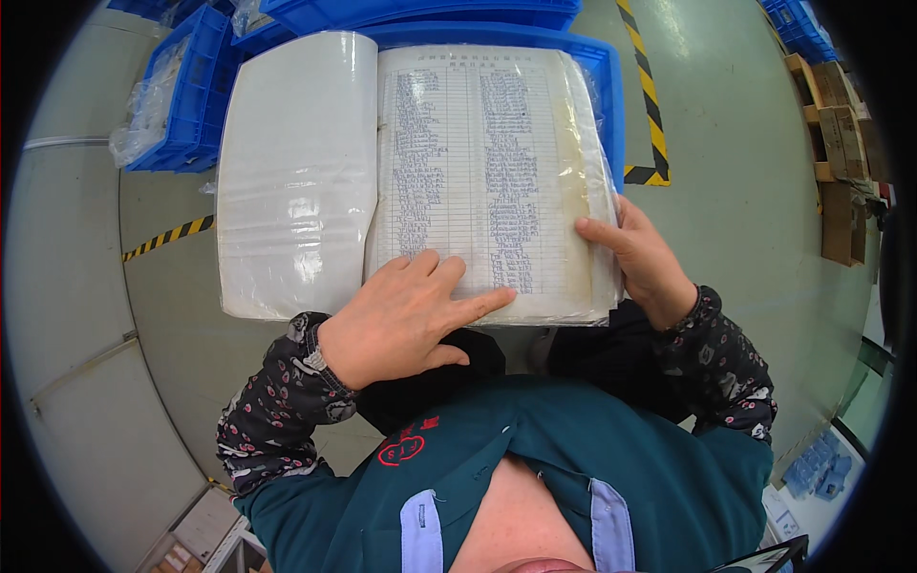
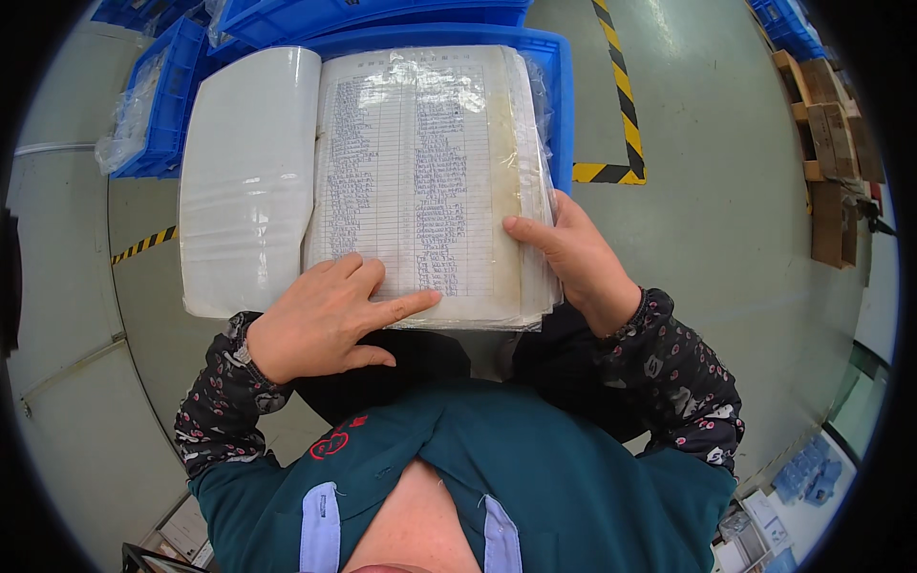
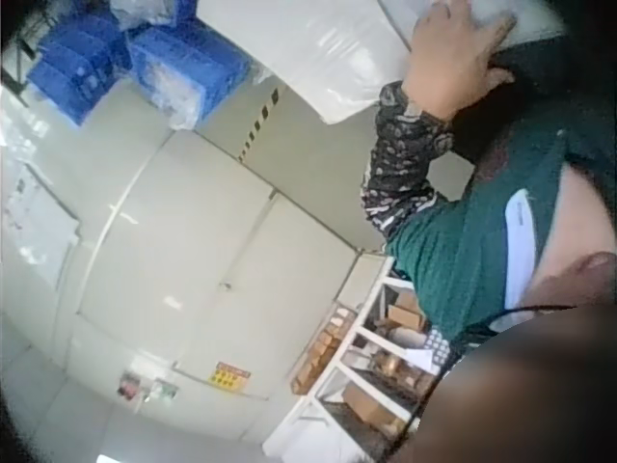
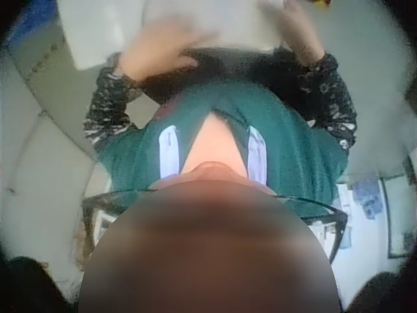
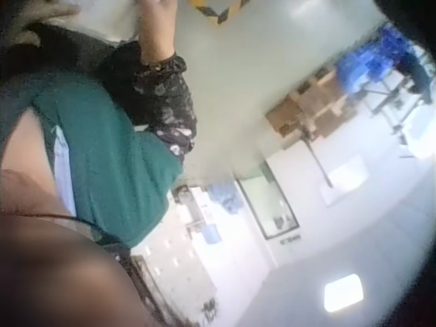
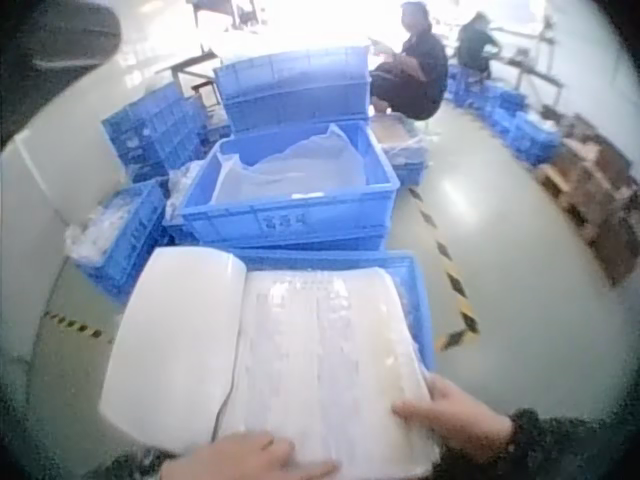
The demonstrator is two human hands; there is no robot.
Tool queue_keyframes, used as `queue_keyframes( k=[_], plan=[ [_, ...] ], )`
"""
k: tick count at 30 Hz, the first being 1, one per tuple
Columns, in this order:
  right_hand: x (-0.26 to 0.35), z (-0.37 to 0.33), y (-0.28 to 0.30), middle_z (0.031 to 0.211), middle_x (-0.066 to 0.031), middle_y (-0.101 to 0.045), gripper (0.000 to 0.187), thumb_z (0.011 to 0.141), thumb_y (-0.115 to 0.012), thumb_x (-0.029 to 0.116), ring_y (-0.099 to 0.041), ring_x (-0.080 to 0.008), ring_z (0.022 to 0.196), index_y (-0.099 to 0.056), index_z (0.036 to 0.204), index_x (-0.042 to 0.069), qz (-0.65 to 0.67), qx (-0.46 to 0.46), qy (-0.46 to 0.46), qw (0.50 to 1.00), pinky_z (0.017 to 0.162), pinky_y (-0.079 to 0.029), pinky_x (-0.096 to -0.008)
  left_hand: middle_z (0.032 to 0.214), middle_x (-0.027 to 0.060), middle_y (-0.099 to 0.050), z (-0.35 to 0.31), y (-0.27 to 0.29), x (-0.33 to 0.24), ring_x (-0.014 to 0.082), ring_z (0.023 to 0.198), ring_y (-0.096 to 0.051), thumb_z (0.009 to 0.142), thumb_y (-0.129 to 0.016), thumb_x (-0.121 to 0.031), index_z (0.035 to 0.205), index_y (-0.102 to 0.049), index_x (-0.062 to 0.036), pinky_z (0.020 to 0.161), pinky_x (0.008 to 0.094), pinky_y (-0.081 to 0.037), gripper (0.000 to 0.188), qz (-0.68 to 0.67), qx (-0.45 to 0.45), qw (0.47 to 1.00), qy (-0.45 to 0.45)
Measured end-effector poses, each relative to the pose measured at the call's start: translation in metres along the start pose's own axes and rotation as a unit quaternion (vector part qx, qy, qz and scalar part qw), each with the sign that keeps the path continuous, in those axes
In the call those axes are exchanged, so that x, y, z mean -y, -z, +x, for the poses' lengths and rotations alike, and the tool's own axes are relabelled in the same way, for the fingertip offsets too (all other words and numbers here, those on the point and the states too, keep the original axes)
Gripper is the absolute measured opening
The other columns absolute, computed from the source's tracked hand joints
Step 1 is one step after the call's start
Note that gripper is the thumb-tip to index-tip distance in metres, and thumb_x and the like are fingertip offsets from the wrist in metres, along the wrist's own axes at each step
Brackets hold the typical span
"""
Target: A person retrieves a document binder from a cabinet and searches through the pages to find specific information.
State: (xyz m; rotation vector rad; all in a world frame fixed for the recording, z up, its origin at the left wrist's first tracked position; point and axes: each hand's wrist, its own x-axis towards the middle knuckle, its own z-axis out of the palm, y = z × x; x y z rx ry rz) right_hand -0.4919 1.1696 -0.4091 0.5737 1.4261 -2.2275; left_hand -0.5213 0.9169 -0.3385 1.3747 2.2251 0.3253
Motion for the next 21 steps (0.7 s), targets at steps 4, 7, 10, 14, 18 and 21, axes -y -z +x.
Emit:
queue_keyframes(
  k=[4,7,10,14,18,21],
  plan=[
    [-0.002,-0.001,0.002,0.113,-0.0178,-0.053,0.048,0.081,-0.059,0.005,-0.055,-0.0208,0.100,-0.036,0.120,-0.008,0.007,0.013,0.006,1.000,0.088,-0.045,-0.0317,0.082,0.0084,-0.046,-0.004,-0.004,-0.010,0.0249,0.077,-0.049,0.065,-0.072,-0.029,0.129,-0.042,-0.0226,0.068,0.0342,-0.043,0.071,0.001,-0.001,1.000,0.018],
    [-0.002,-0.002,0.001,0.113,-0.0177,-0.053,0.048,0.081,-0.059,0.005,-0.055,-0.0208,0.100,-0.036,0.121,-0.008,0.006,0.011,0.002,1.000,0.088,-0.045,-0.0315,0.081,0.0071,-0.050,-0.005,-0.008,-0.017,0.0214,0.075,-0.053,0.067,-0.071,-0.027,0.127,-0.043,-0.0133,0.066,0.0321,-0.044,0.068,0.028,0.000,0.999,0.019],
    [-0.001,-0.001,-0.001,0.113,-0.0175,-0.053,0.047,0.081,-0.059,0.006,-0.055,-0.0207,0.100,-0.036,0.121,-0.008,0.004,0.011,0.002,1.000,0.088,-0.044,-0.0314,0.073,0.0062,-0.051,-0.007,-0.016,-0.018,0.0199,0.070,-0.054,0.068,-0.070,-0.025,0.127,-0.042,-0.0065,0.064,0.0305,-0.044,0.068,0.014,0.012,0.999,0.030],
    [0.001,-0.004,-0.001,0.112,-0.0170,-0.054,0.046,0.082,-0.059,0.006,-0.056,-0.0205,0.099,-0.037,0.120,-0.008,-0.003,0.009,0.017,1.000,0.088,-0.044,-0.0311,0.071,0.0061,-0.050,-0.009,-0.015,-0.024,0.0193,0.069,-0.054,0.070,-0.068,-0.025,0.125,-0.041,0.0021,0.064,0.0302,-0.044,0.067,0.027,0.004,0.999,0.019],
    [0.000,0.001,-0.001,0.112,-0.0171,-0.054,0.047,0.081,-0.059,0.006,-0.056,-0.0204,0.099,-0.037,0.120,-0.008,-0.001,0.007,0.003,1.000,0.088,-0.044,-0.0309,0.074,0.0072,-0.051,-0.011,-0.017,-0.019,0.0195,0.071,-0.054,0.071,-0.067,-0.025,0.122,-0.040,0.0075,0.064,0.0301,-0.044,0.066,0.023,0.000,1.000,0.018],
    [-0.003,0.001,0.001,0.111,-0.0168,-0.054,0.047,0.081,-0.059,0.006,-0.056,-0.0202,0.098,-0.037,0.120,-0.008,-0.003,0.003,0.005,1.000,0.087,-0.045,-0.0310,0.077,0.0081,-0.052,-0.015,-0.021,-0.019,0.0196,0.073,-0.054,0.071,-0.067,-0.025,0.120,-0.041,0.0090,0.065,0.0301,-0.043,0.064,0.024,-0.012,0.999,0.019]
  ],
)
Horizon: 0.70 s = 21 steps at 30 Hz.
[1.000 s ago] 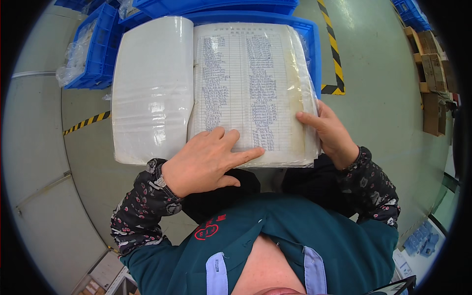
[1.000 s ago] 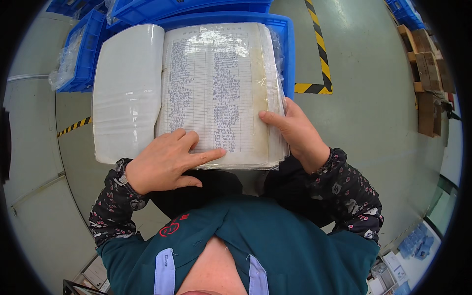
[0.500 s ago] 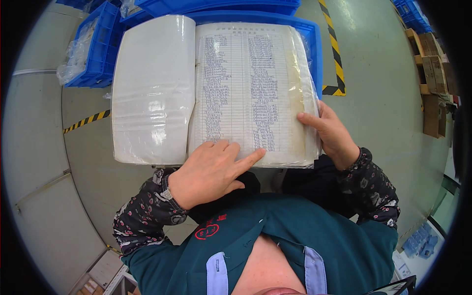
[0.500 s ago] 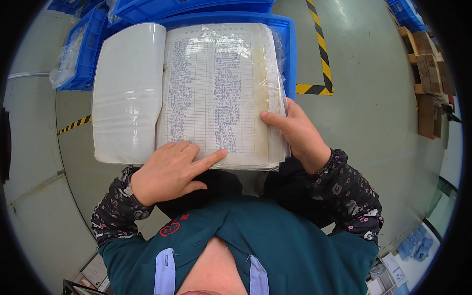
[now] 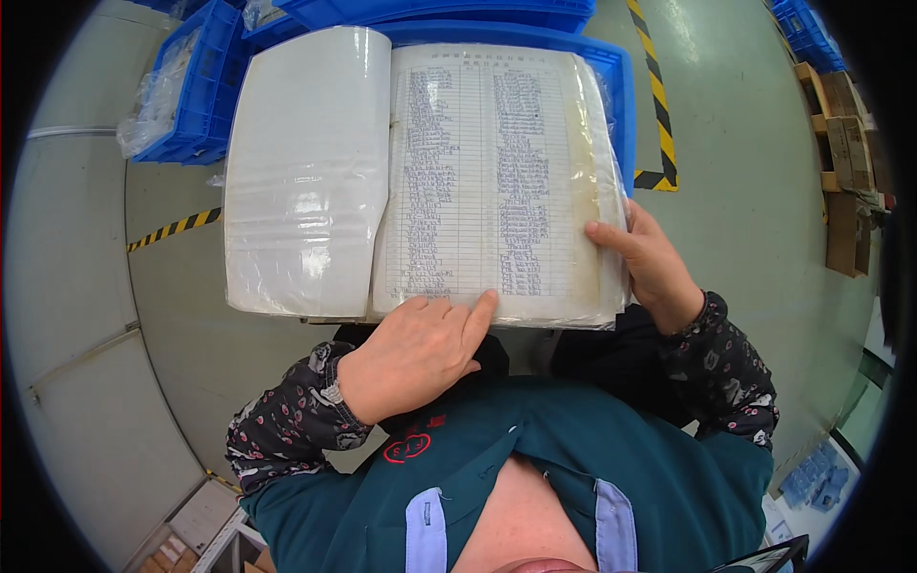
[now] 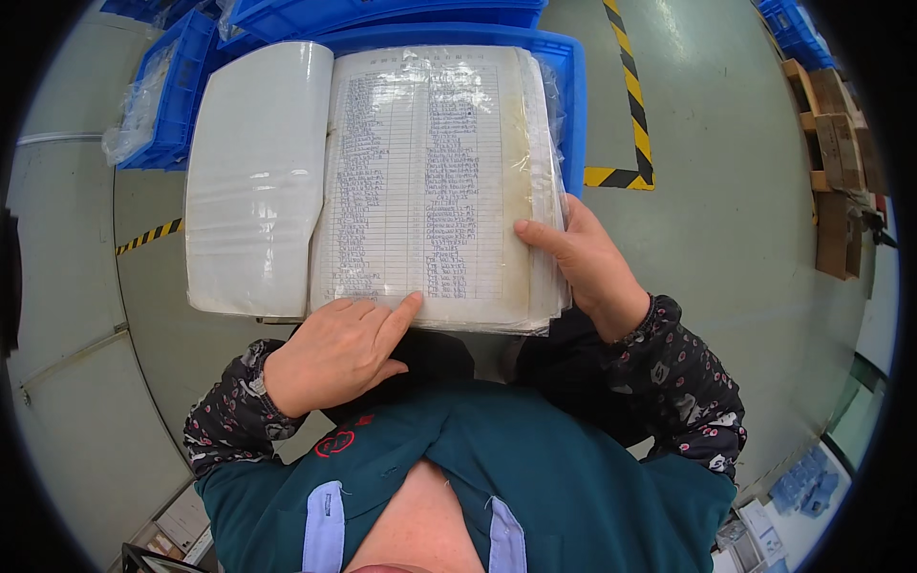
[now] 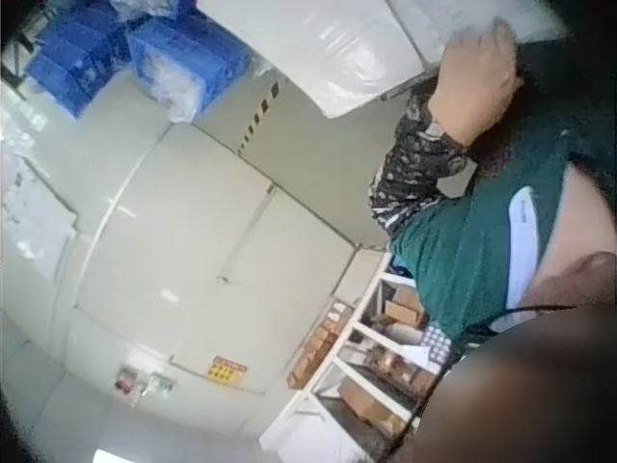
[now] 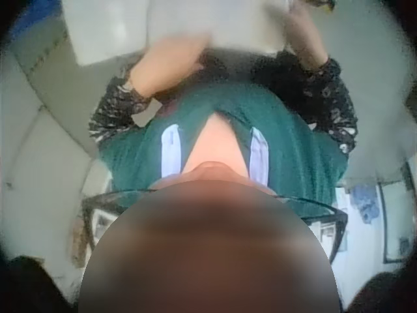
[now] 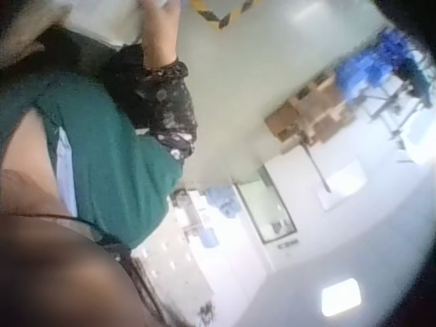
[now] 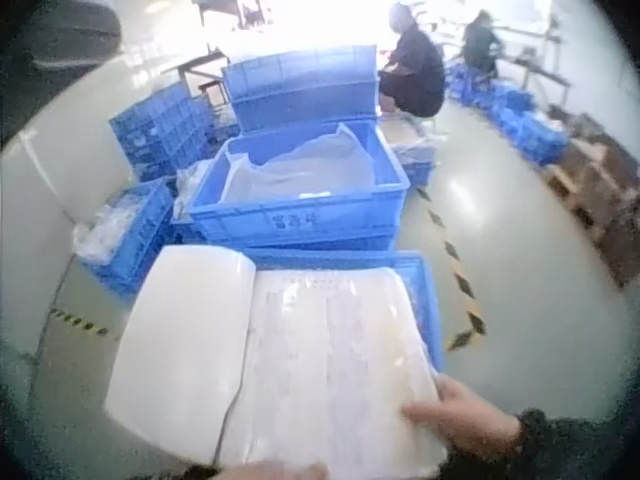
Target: A person retrieves a document binder from a cabinet and searches through the pages to find specific information.
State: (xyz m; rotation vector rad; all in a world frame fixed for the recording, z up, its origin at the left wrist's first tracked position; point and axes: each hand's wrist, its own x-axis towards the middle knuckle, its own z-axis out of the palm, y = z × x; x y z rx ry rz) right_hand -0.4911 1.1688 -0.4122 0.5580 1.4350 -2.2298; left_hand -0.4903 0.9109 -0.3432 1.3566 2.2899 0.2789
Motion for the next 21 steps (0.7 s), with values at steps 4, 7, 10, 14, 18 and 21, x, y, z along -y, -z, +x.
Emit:
queue_keyframes(
  k=[4,7,10,14,18,21],
  plan=[
    [-0.003,-0.002,0.002,0.111,-0.0169,-0.054,0.046,0.081,-0.059,0.006,-0.056,-0.0201,0.098,-0.037,0.120,-0.008,-0.001,-0.002,0.000,1.000,0.087,-0.045,-0.0313,0.076,0.0082,-0.053,-0.003,-0.003,-0.002,0.0197,0.071,-0.055,0.071,-0.067,-0.025,0.117,-0.043,0.0093,0.064,0.0301,-0.043,0.062,-0.006,-0.019,1.000,0.001],
    [-0.004,-0.002,0.002,0.111,-0.0169,-0.054,0.046,0.081,-0.059,0.006,-0.056,-0.0202,0.098,-0.038,0.120,-0.008,0.001,-0.003,0.001,1.000,0.087,-0.045,-0.0313,0.073,0.0081,-0.054,-0.003,-0.006,-0.004,0.0201,0.068,-0.055,0.071,-0.067,-0.025,0.116,-0.045,0.0094,0.063,0.0301,-0.043,0.061,0.019,-0.028,0.999,0.024],
    [-0.003,-0.002,0.001,0.110,-0.0168,-0.055,0.045,0.081,-0.059,0.006,-0.057,-0.0202,0.097,-0.039,0.119,-0.008,-0.003,-0.007,0.001,1.000,0.086,-0.045,-0.0312,0.077,0.0086,-0.054,-0.003,-0.006,-0.003,0.0224,0.071,-0.054,0.070,-0.069,-0.026,0.120,-0.040,0.0089,0.068,0.0315,-0.043,0.067,0.014,-0.012,0.999,0.040],
    [0.001,0.001,-0.002,0.107,-0.0159,-0.056,0.042,0.081,-0.058,0.006,-0.058,-0.0201,0.094,-0.042,0.117,-0.008,-0.006,-0.003,0.003,1.000,0.085,-0.046,-0.0309,0.077,0.0093,-0.055,-0.001,-0.006,0.000,0.0228,0.071,-0.055,0.071,-0.068,-0.027,0.119,-0.041,0.0090,0.068,0.0318,-0.043,0.066,0.013,-0.018,0.999,0.038],
    [0.008,-0.004,-0.001,0.110,-0.0128,-0.056,0.044,0.081,-0.059,0.007,-0.056,-0.0171,0.097,-0.042,0.120,-0.005,-0.024,0.015,0.008,1.000,0.087,-0.045,-0.0297,0.076,0.0112,-0.054,-0.001,-0.001,0.001,0.0244,0.070,-0.055,0.073,-0.067,-0.027,0.119,-0.043,0.0057,0.067,0.0334,-0.044,0.061,-0.013,-0.035,0.999,0.033],
    [0.009,-0.006,-0.005,0.107,-0.0143,-0.057,0.043,0.081,-0.059,0.008,-0.057,-0.0174,0.093,-0.042,0.117,-0.008,-0.064,-0.008,0.073,0.995,0.082,-0.046,-0.0289,0.080,0.0142,-0.057,0.007,-0.004,0.014,0.0285,0.075,-0.058,0.075,-0.065,-0.026,0.114,-0.046,0.0033,0.070,0.0359,-0.045,0.052,-0.138,-0.087,0.987,0.008]
  ],
)
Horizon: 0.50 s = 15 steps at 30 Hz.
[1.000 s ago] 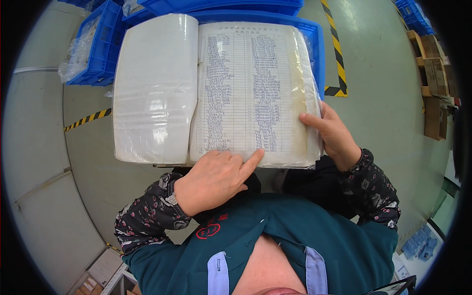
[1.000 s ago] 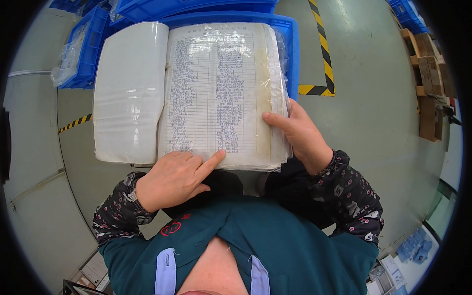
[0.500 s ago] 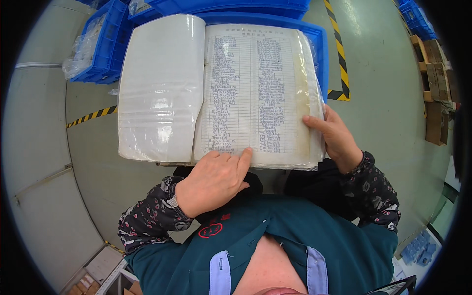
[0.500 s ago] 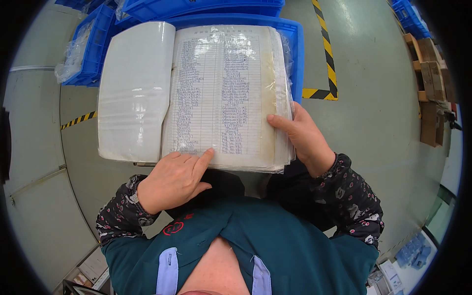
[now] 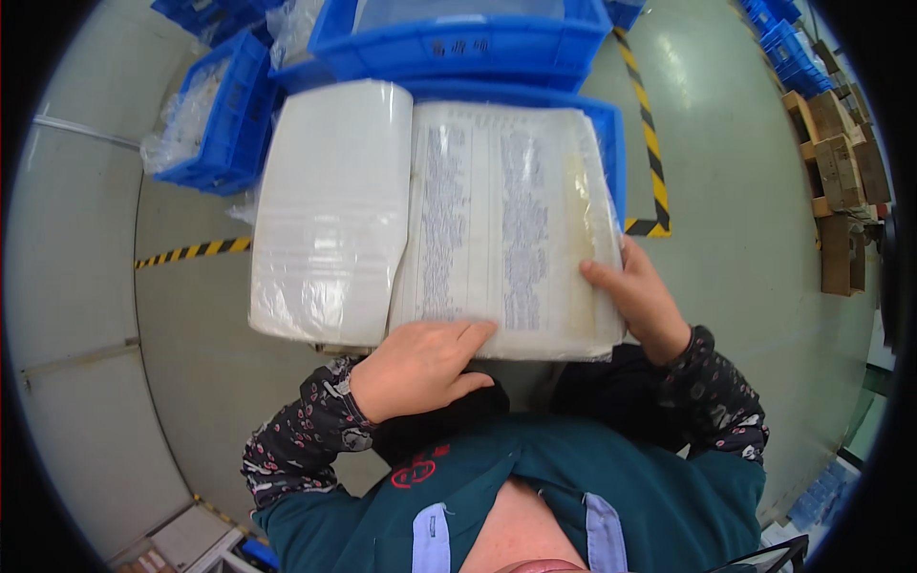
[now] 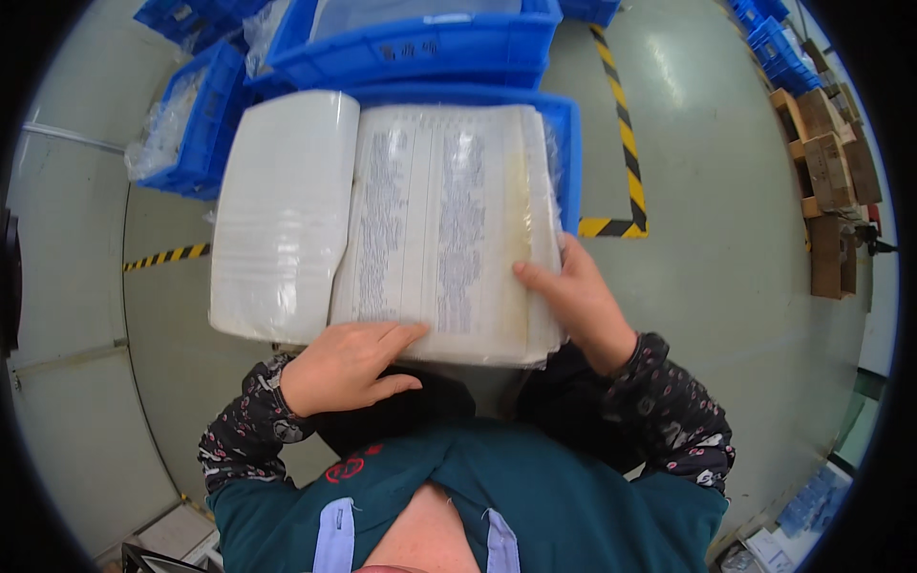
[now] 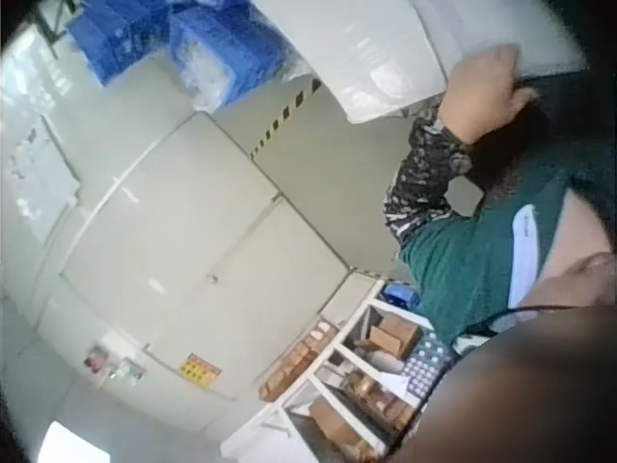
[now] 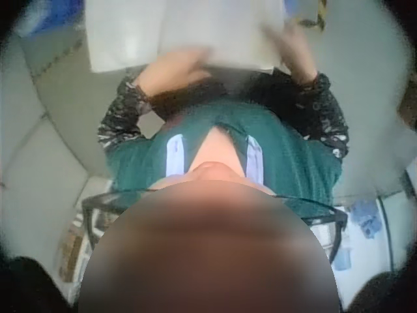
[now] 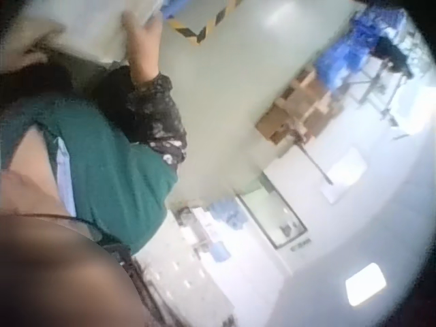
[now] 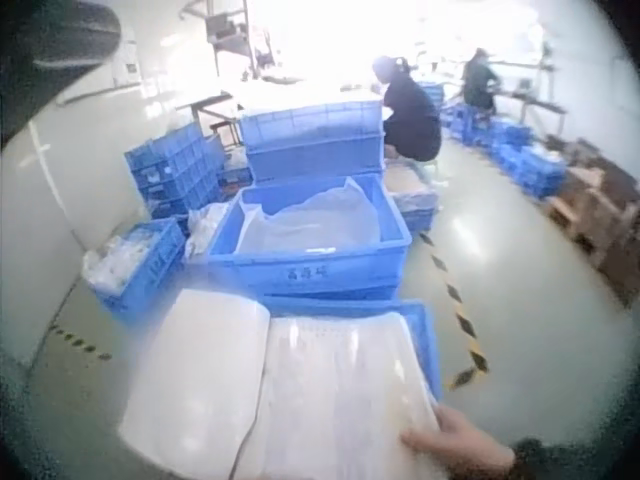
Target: A person retrieves a document binder from a cabinet and searches through the pages to find specific information.
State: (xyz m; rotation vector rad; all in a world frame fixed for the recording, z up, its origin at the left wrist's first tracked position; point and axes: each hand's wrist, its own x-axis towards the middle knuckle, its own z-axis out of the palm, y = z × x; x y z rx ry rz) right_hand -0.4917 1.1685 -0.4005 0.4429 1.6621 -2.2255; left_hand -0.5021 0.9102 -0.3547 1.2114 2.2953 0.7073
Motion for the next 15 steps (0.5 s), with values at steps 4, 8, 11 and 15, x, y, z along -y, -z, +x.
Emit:
queue_keyframes(
  k=[4,8,11,15],
  plan=[
    [0.013,-0.009,-0.019,0.113,-0.0169,-0.053,0.055,0.082,-0.062,0.017,-0.054,-0.0202,0.099,-0.035,0.123,-0.008,-0.101,-0.013,0.091,0.991,0.085,-0.043,-0.0293,0.109,0.0130,-0.046,0.019,0.006,0.009,0.0207,0.087,-0.052,0.084,-0.057,-0.022,0.131,-0.033,-0.0046,0.070,0.0321,-0.049,0.056,-0.281,-0.047,0.951,0.120],
    [0.020,-0.022,-0.043,0.131,-0.0345,-0.028,0.087,0.077,-0.062,0.044,-0.030,-0.0401,0.125,-0.020,0.134,-0.006,-0.279,0.112,0.223,0.927,0.100,-0.029,-0.0389,0.115,0.0118,-0.041,0.028,0.017,0.006,0.0187,0.091,-0.050,0.089,-0.040,-0.052,0.136,-0.025,-0.0040,0.080,0.0305,-0.046,0.069,-0.533,-0.052,0.824,0.185],
    [0.014,-0.029,-0.060,0.135,-0.0387,-0.012,0.096,0.075,-0.060,0.052,-0.014,-0.0490,0.128,-0.013,0.136,-0.005,-0.396,0.168,0.296,0.853,0.103,-0.023,-0.0449,0.119,0.0117,-0.044,0.023,0.024,0.009,0.0197,0.103,-0.048,0.087,-0.035,-0.059,0.136,-0.025,-0.0034,0.086,0.0304,-0.044,0.074,-0.584,-0.078,0.782,0.204],
    [0.018,-0.032,-0.078,0.135,-0.0397,-0.007,0.100,0.072,-0.061,0.055,-0.006,-0.0543,0.127,-0.014,0.136,-0.006,-0.510,0.213,0.309,0.774,0.100,-0.020,-0.0553,0.118,0.0115,-0.048,0.020,0.027,0.006,0.0207,0.108,-0.049,0.086,-0.053,-0.038,0.130,-0.034,-0.0025,0.089,0.0318,-0.043,0.060,-0.655,-0.163,0.694,0.252]
  ],
)
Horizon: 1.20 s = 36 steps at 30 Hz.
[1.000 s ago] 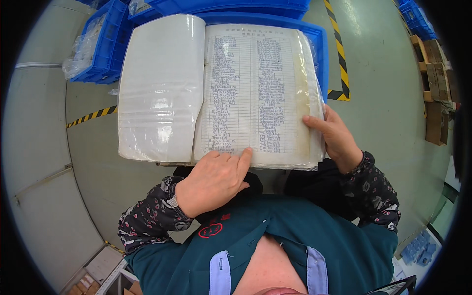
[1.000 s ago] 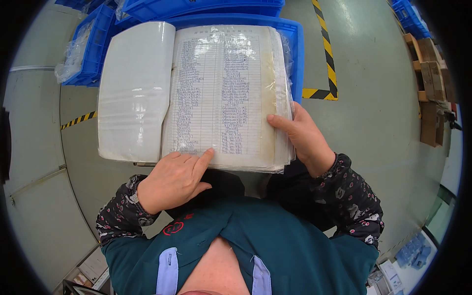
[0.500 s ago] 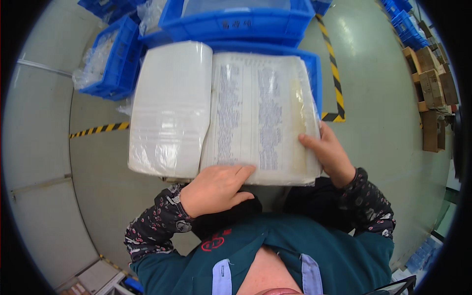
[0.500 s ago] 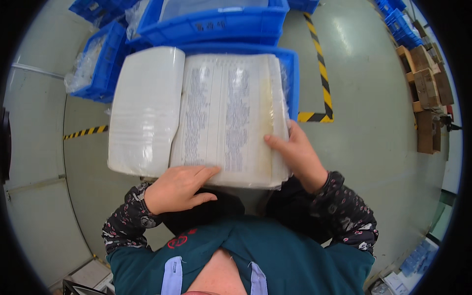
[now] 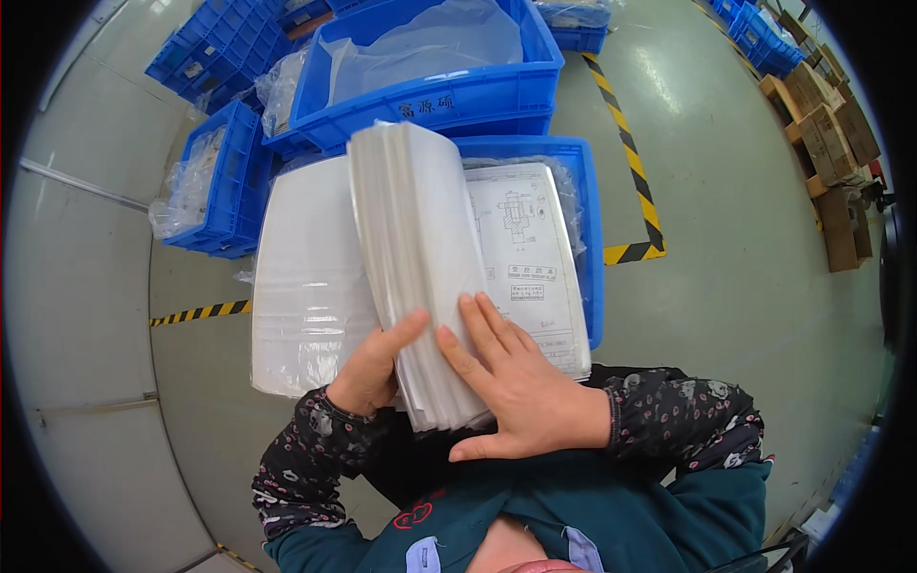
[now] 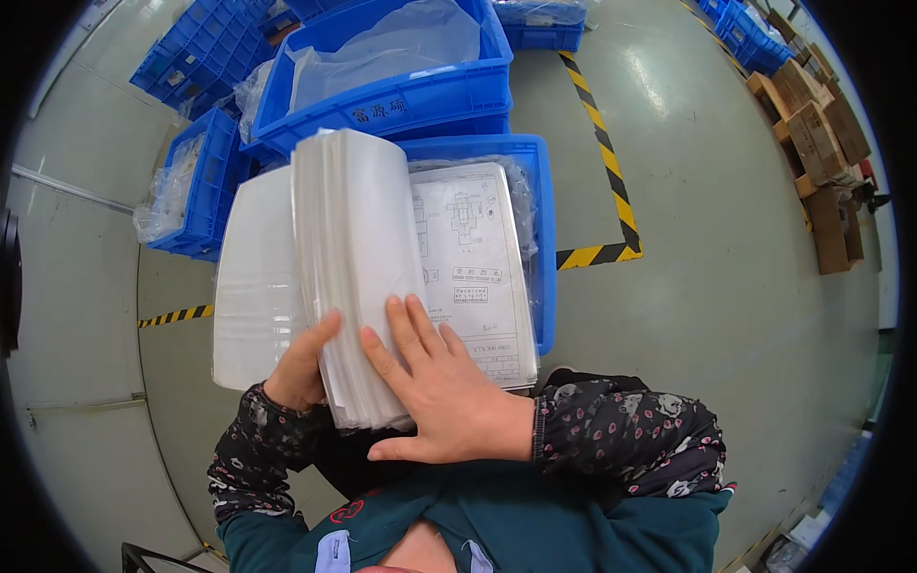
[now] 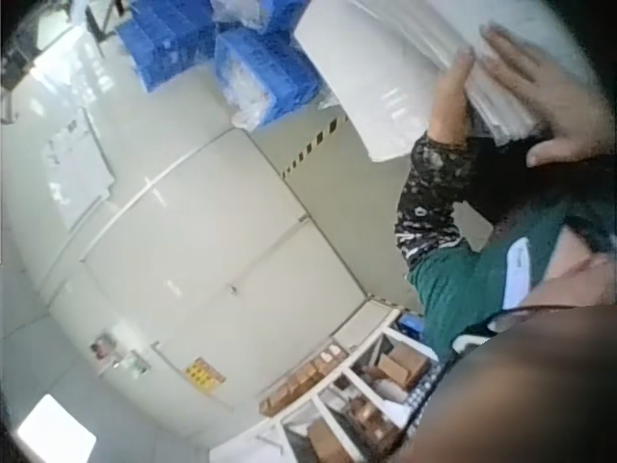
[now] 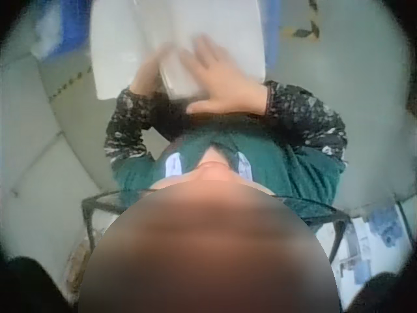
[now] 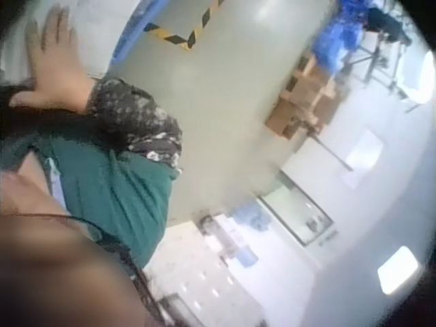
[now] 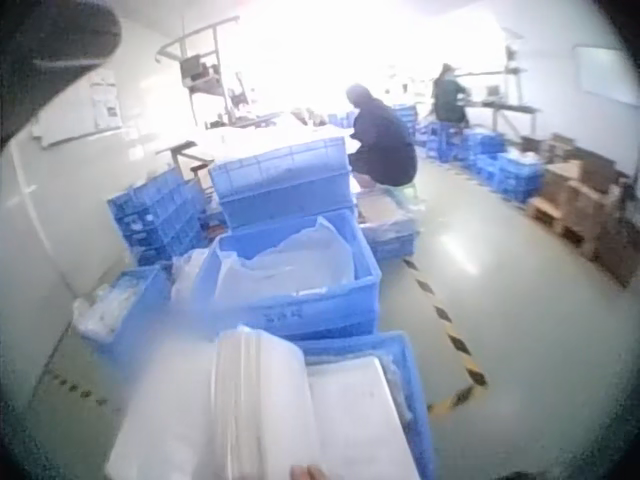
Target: A person retrieves a document binder from a cabinet and searches through the pages to find specific information.
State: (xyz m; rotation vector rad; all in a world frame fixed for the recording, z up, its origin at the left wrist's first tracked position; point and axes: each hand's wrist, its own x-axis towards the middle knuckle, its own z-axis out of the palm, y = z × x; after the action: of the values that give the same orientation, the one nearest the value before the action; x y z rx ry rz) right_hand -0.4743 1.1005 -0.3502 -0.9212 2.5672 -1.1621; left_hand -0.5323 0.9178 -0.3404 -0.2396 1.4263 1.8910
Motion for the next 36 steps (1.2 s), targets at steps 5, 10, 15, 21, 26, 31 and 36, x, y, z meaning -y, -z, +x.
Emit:
queue_keyframes(
  k=[5,10,15,21,26,31,36],
  plan=[
    [-0.007,0.001,-0.010,0.135,-0.0378,-0.010,0.092,0.073,-0.062,0.049,-0.008,-0.0534,0.127,-0.019,0.134,-0.007,0.013,-0.036,0.019,0.999,0.102,-0.020,-0.0525,0.111,0.0106,-0.053,0.001,0.002,0.011,0.0200,0.100,-0.054,0.080,-0.063,-0.014,0.122,-0.042,0.0001,0.083,0.0316,-0.046,0.049,-0.027,-0.079,0.996,0.013],
    [-0.018,-0.006,-0.012,0.136,-0.0352,-0.013,0.088,0.074,-0.065,0.039,-0.013,-0.0481,0.128,-0.021,0.134,-0.007,0.077,-0.067,-0.001,0.995,0.105,-0.020,-0.0454,0.109,0.0106,-0.055,0.004,0.001,0.014,0.0190,0.097,-0.055,0.079,-0.064,-0.011,0.118,-0.046,0.0016,0.082,0.0309,-0.046,0.045,0.010,-0.092,0.996,-0.011],
    [-0.027,-0.004,-0.022,0.137,-0.0340,-0.012,0.099,0.071,-0.070,0.038,-0.013,-0.0427,0.131,-0.009,0.134,-0.010,0.184,-0.136,-0.184,0.956,0.107,-0.018,-0.0396,0.109,0.0109,-0.055,0.009,-0.002,0.022,0.0187,0.098,-0.054,0.079,-0.064,-0.009,0.118,-0.046,0.0024,0.083,0.0313,-0.046,0.045,0.045,-0.098,0.993,-0.040],
    [-0.030,-0.002,-0.034,0.138,-0.0352,-0.008,0.104,0.071,-0.070,0.038,-0.011,-0.0435,0.131,-0.004,0.134,-0.012,0.188,-0.128,-0.143,0.963,0.107,-0.016,-0.0382,0.111,0.0115,-0.054,0.009,-0.004,0.024,0.0199,0.099,-0.054,0.079,-0.064,-0.010,0.119,-0.044,0.0029,0.085,0.0321,-0.045,0.046,0.014,-0.089,0.994,-0.053],
    [-0.032,-0.004,-0.033,0.138,-0.0347,-0.009,0.093,0.077,-0.065,0.033,-0.013,-0.0427,0.131,-0.006,0.134,-0.011,0.202,-0.139,-0.142,0.959,0.107,-0.018,-0.0378,0.111,0.0117,-0.054,0.010,-0.007,0.023,0.0201,0.099,-0.054,0.079,-0.064,-0.011,0.119,-0.044,0.0027,0.084,0.0316,-0.046,0.047,0.014,-0.090,0.994,-0.055],
    [-0.033,-0.004,-0.031,0.138,-0.0328,-0.012,0.081,0.082,-0.059,0.028,-0.015,-0.0422,0.131,-0.009,0.135,-0.008,0.213,-0.145,-0.146,0.955,0.106,-0.020,-0.0373,0.109,0.0116,-0.055,0.011,-0.005,0.024,0.0190,0.097,-0.055,0.079,-0.065,-0.011,0.117,-0.046,0.0030,0.083,0.0310,-0.046,0.045,0.035,-0.093,0.993,-0.060],
    [-0.037,-0.007,-0.012,0.139,-0.0274,-0.019,0.079,0.085,-0.053,0.041,-0.024,-0.0343,0.129,-0.012,0.137,-0.003,0.494,-0.119,-0.191,0.840,0.102,-0.027,-0.0375,0.106,0.0113,-0.057,0.009,-0.003,0.022,0.0187,0.095,-0.056,0.079,-0.065,-0.010,0.115,-0.048,0.0032,0.082,0.0305,-0.046,0.042,0.041,-0.095,0.992,-0.069]
  ],
)
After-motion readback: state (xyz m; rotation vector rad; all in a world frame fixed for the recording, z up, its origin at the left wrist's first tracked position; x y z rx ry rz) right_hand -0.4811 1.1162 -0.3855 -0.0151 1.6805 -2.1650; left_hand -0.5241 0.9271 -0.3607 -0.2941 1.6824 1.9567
